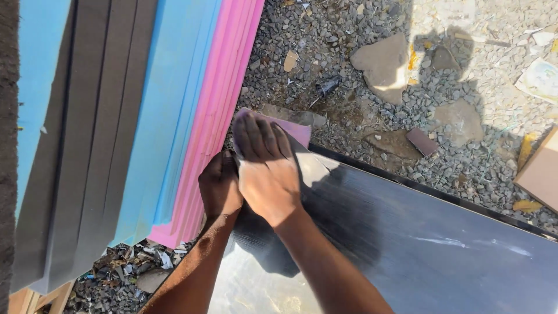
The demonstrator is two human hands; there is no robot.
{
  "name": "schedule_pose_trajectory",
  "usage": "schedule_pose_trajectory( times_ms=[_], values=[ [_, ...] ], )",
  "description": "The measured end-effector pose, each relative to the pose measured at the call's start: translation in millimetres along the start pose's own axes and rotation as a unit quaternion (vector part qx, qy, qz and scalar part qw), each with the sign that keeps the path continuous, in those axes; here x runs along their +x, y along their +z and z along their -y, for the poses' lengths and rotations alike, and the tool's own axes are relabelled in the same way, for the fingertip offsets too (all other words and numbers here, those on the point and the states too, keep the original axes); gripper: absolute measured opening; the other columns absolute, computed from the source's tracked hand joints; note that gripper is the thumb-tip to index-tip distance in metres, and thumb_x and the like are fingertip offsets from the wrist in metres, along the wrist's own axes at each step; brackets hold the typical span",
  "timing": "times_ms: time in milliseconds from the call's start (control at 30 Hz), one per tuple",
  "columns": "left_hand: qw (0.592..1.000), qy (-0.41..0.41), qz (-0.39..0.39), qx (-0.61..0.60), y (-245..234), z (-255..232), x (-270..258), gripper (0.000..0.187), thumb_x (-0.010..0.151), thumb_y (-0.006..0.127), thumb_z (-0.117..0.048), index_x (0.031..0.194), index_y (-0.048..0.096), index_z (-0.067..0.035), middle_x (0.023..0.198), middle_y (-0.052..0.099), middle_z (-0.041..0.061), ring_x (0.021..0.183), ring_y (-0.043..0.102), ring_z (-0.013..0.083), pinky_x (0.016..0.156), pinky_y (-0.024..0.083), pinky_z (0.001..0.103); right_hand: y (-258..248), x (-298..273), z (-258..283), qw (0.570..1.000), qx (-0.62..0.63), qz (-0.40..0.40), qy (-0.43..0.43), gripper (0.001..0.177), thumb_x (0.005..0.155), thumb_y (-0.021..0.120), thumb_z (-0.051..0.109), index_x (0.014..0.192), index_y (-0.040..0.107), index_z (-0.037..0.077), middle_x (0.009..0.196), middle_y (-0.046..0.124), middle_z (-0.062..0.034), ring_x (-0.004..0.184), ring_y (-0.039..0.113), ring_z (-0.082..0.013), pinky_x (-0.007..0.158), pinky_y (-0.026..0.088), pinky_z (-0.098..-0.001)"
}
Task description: Hand sanding a large black furniture panel using sandpaper to prepare the surface.
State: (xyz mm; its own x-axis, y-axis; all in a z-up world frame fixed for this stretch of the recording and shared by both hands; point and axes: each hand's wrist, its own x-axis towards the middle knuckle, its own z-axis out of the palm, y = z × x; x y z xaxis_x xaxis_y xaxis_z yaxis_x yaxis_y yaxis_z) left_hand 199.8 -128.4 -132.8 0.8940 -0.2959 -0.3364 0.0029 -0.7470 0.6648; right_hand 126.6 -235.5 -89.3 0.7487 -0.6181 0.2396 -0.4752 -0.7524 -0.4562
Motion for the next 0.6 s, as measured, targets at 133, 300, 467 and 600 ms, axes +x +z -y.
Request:
schedule_pose_trajectory(
  times_ms=[133,300,467,600],
  values=[
    [0.994,0.006,-0.049,-0.097,-7,-40,-7,0.038,0.103,0.046,-0.028,0.097,0.078,-0.008,0.089,0.072,0.022,0.094,0.071,0.0322,0.086,0.055,0.045,-61,-81,-55,0.972,-0.079,0.133,0.175,0.059,0.105,0.036,0.042,0.157,0.032,0.013,0.165,0.028,-0.0101,0.154,0.022,-0.0319,0.128,0.007,-0.0479],
    [0.954,0.13,-0.047,-0.266,7,7,5,0.042,0.094,0.04,-0.021,0.104,0.074,0.003,0.101,0.076,0.018,0.099,0.073,0.0297,0.087,0.06,0.042,-19,-115,-16,0.91,-0.053,0.15,0.382,0.071,0.084,0.049,0.051,0.141,0.038,0.011,0.142,0.031,-0.0159,0.136,0.027,-0.0388,0.114,0.019,-0.0504],
    [0.927,-0.111,-0.08,-0.35,-1,13,22,0.045,0.09,0.041,-0.044,0.106,0.067,-0.011,0.088,0.074,0.012,0.07,0.066,0.0214,0.058,0.04,0.023,-1,-29,43,0.975,-0.087,0.187,0.086,0.066,0.101,0.041,0.046,0.157,0.043,0.01,0.158,0.047,-0.0082,0.153,0.031,-0.0227,0.133,0.004,-0.0439],
    [0.983,0.136,-0.067,-0.104,-9,-13,2,0.051,0.115,0.044,-0.046,0.11,0.072,-0.004,0.097,0.074,0.018,0.085,0.072,0.0265,0.073,0.055,0.036,-32,-122,-43,0.997,-0.006,0.059,0.057,0.047,0.1,0.048,0.026,0.141,0.056,0.005,0.15,0.056,-0.0146,0.14,0.048,-0.0317,0.127,0.023,-0.0509]
  ],
)
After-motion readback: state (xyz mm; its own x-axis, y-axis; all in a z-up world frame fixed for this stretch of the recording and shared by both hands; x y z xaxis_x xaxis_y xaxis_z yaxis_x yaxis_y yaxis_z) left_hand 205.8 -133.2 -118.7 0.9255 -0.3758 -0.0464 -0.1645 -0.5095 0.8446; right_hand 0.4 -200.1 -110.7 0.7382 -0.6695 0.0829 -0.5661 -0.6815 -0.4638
